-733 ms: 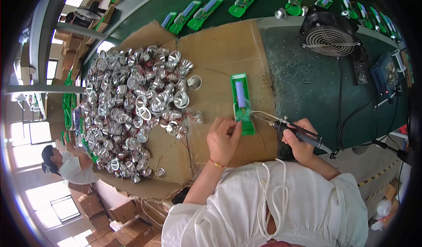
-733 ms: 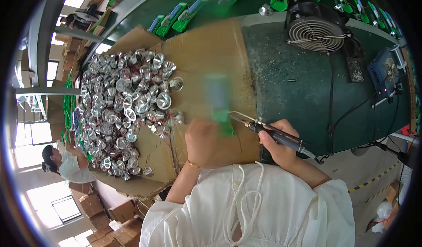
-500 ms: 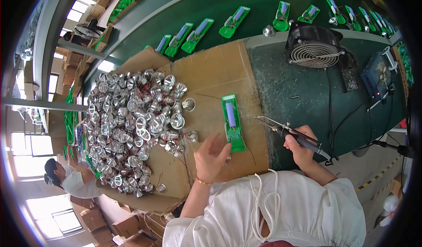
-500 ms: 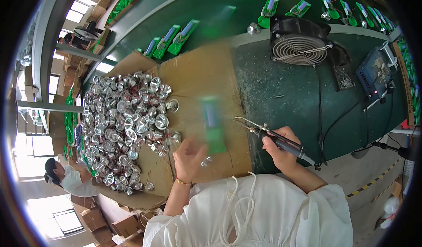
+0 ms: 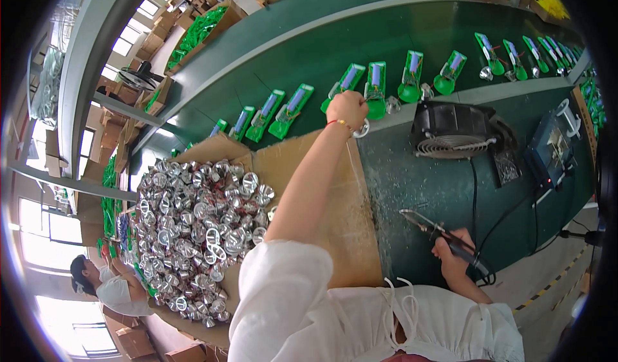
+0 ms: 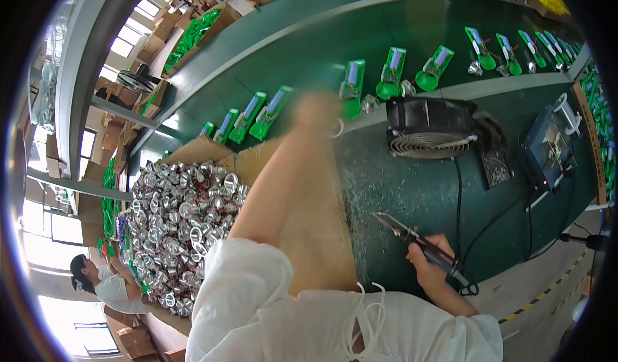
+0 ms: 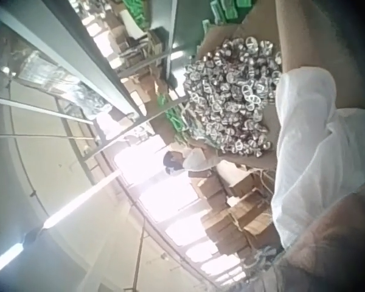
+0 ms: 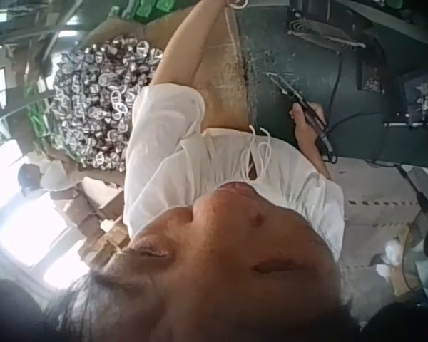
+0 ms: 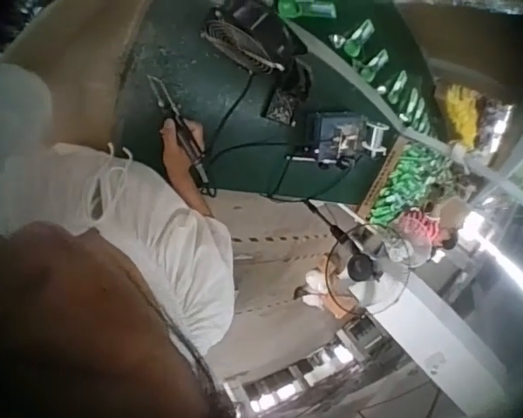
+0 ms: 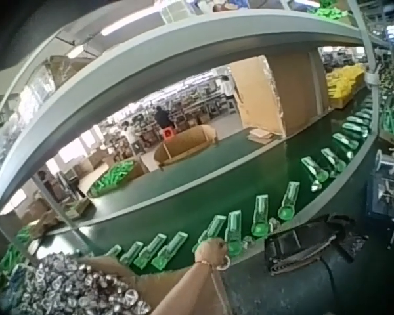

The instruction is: Soldering electronic components and wires onto small circuit boards for portable lights.

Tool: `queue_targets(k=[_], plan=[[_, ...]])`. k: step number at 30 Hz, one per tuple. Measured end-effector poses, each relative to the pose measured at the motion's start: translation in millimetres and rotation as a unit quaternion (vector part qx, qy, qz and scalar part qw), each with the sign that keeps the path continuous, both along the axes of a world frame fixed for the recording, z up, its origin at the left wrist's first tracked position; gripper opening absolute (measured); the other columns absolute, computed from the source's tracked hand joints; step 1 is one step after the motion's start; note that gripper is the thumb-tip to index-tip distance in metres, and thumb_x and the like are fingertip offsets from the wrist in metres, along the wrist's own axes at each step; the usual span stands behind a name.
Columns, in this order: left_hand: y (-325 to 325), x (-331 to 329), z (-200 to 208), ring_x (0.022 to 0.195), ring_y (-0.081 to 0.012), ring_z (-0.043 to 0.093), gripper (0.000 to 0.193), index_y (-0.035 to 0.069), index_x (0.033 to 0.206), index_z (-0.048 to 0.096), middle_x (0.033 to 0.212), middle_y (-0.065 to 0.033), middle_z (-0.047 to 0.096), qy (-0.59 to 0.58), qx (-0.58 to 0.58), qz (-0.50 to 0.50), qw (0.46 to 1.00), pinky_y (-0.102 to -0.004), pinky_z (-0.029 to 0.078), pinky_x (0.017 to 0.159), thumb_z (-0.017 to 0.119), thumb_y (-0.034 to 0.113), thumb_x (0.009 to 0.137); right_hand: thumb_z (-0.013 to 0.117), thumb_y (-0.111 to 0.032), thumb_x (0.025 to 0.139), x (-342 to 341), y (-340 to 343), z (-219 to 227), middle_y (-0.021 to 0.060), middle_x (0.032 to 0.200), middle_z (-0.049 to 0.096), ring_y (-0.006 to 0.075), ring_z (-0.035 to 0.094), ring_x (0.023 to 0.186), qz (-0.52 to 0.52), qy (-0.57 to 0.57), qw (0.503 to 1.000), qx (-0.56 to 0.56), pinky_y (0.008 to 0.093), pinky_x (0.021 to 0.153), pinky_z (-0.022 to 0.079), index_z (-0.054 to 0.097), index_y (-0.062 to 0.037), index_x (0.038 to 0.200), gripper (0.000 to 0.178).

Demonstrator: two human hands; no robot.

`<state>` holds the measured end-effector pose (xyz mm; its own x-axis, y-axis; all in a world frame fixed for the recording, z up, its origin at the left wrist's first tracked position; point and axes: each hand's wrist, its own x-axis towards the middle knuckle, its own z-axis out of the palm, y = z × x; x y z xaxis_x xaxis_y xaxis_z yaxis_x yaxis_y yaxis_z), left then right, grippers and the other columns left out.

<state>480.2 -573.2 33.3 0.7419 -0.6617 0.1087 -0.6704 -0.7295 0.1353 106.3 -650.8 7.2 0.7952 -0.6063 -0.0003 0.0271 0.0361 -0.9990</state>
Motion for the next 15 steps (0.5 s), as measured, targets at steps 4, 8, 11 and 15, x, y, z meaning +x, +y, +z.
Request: queue_targets(k=[4, 8, 11, 15], plan=[[-23, 20, -2, 0.081, -0.0288, 0.058, 0.019, 0.009, 0.083, 0.064, 0.085, -0.0106, 0.062, -0.044, -0.190, 0.035, 0.980, -0.0380, 0.047, 0.070, 0.060, 0.025, 0.073, 0.063, -0.005, 0.076, -4, -7, -5, 0.0057, 0.058, 0.056, 0.0089, 0.054, 0.050, -0.026, 0.009, 0.999, -0.026, 0.0211, 0.047, 0.044, 0.047, -0.0022, 0.080, 0.017], [-7, 46, -4, 0.096, -0.0292, 0.053, 0.047, 0.006, 0.098, 0.058, 0.102, -0.0121, 0.055, 0.021, -0.071, 0.156, 0.985, -0.0392, 0.044, 0.079, 0.066, 0.040, 0.068, 0.063, -0.004, 0.075, 1, -11, 1, 0.0078, 0.062, 0.056, 0.0105, 0.056, 0.053, -0.048, 0.027, 0.998, 0.028, 0.0229, 0.048, 0.046, 0.046, -0.0010, 0.081, 0.018], [3, 50, -17, 0.094, -0.0279, 0.057, 0.059, 0.003, 0.096, 0.060, 0.097, -0.0152, 0.060, 0.098, 0.000, 0.134, 0.986, -0.0381, 0.043, 0.081, 0.063, 0.053, 0.064, 0.062, -0.003, 0.075, 6, -9, 0, 0.0077, 0.062, 0.056, 0.0105, 0.056, 0.053, -0.035, 0.020, 0.999, 0.013, 0.0226, 0.048, 0.045, 0.046, -0.0012, 0.081, 0.018], [12, 37, 9, 0.086, -0.0275, 0.060, 0.048, 0.003, 0.079, 0.065, 0.081, -0.0145, 0.065, 0.066, 0.049, 0.152, 0.985, -0.0372, 0.045, 0.075, 0.061, 0.047, 0.061, 0.062, -0.003, 0.075, 6, -7, 0, 0.0073, 0.061, 0.056, 0.0107, 0.055, 0.052, -0.039, 0.025, 0.999, 0.015, 0.0226, 0.048, 0.045, 0.045, -0.0014, 0.081, 0.018]])
